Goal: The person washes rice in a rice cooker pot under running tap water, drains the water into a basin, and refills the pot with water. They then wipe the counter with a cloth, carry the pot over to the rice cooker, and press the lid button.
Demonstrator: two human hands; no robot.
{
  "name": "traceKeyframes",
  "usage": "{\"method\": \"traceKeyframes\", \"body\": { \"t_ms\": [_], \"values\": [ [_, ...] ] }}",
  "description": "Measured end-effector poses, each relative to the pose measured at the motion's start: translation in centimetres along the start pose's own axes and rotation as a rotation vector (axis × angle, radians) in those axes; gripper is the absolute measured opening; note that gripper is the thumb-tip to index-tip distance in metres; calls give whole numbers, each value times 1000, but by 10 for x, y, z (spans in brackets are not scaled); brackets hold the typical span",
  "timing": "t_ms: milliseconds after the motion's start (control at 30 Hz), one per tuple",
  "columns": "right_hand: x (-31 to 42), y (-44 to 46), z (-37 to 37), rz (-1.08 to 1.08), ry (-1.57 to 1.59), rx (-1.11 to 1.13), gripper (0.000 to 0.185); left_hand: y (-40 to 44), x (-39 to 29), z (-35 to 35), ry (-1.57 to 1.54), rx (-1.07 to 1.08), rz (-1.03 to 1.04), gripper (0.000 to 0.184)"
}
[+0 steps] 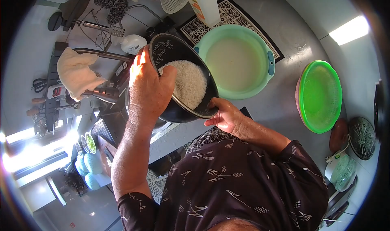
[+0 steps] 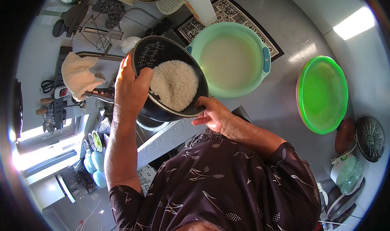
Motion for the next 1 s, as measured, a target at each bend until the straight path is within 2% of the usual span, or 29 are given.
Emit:
{"method": "traceKeyframes", "body": {
  "t_ms": [833, 1000],
  "values": [
    [-2, 2, -4, 5, 9, -39, 14, -1, -3, 2, 48, 14, 15, 40],
    [-4, 4, -2, 11, 34, 39, 12, -1, -4, 2, 59, 11, 16, 39]
  ]
}}
Point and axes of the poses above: each hand's wrist, its own y-axis towards the middle knuckle, its own z-axis out of the palm, x = y × z, the point moved 9 cm from there along y, towards the middle knuckle, and after that the axes turned 14 degrees about z, right-handed, at the moved point
